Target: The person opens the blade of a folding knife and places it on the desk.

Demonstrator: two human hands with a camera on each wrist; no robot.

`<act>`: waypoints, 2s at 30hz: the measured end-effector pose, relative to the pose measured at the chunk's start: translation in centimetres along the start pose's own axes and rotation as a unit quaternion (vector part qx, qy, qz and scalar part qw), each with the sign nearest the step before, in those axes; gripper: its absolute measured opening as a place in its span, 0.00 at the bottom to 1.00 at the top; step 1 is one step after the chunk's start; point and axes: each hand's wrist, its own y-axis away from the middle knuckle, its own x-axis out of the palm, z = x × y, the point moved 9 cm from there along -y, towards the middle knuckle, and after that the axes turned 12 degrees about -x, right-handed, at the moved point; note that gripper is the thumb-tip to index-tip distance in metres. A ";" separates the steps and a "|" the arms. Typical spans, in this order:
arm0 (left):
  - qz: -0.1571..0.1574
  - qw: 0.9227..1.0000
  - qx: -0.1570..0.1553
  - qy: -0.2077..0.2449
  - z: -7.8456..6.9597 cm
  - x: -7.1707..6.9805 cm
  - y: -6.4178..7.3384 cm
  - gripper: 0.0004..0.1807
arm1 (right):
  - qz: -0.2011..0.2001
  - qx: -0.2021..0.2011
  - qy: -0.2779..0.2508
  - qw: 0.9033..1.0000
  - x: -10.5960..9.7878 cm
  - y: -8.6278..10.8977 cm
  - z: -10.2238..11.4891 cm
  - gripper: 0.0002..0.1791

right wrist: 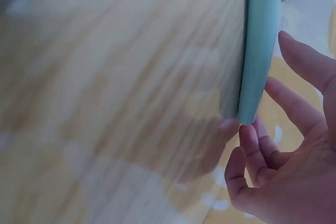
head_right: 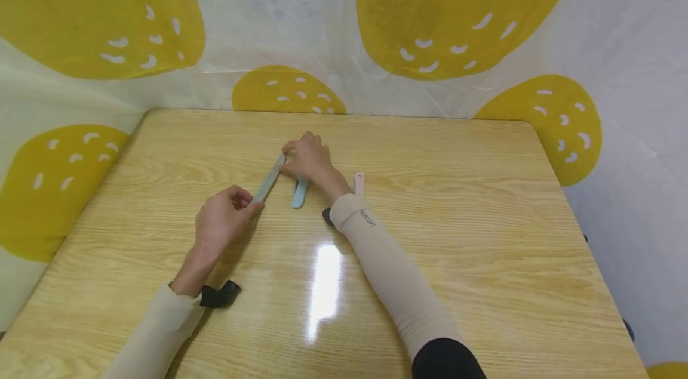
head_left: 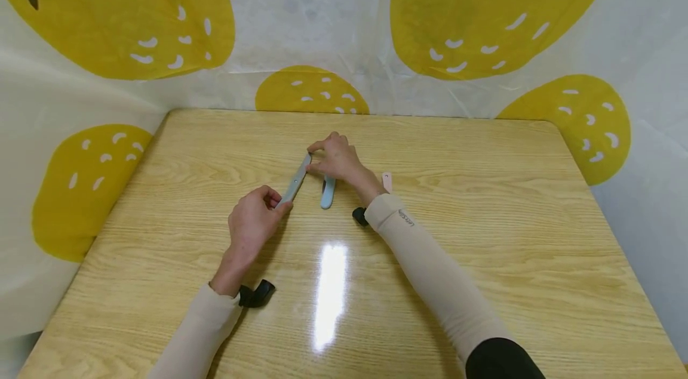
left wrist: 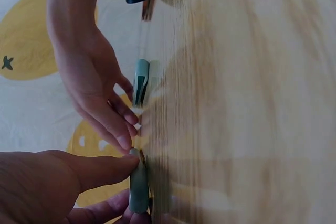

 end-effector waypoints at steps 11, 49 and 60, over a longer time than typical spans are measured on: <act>0.015 1.000 -0.004 -0.003 0.0 0.2 0.3 0.14 | 0.005 0.005 -0.028 1.000 -0.2 0.5 -0.2 0.27; 0.063 0.993 0.101 0.004 -6.6 4.2 2.6 0.19 | 0.002 0.030 -0.136 0.990 -1.4 3.7 -2.5 0.16; 0.045 0.994 0.093 -0.032 -7.1 4.7 2.6 0.21 | 0.008 0.025 -0.134 0.991 -1.2 4.0 -2.5 0.09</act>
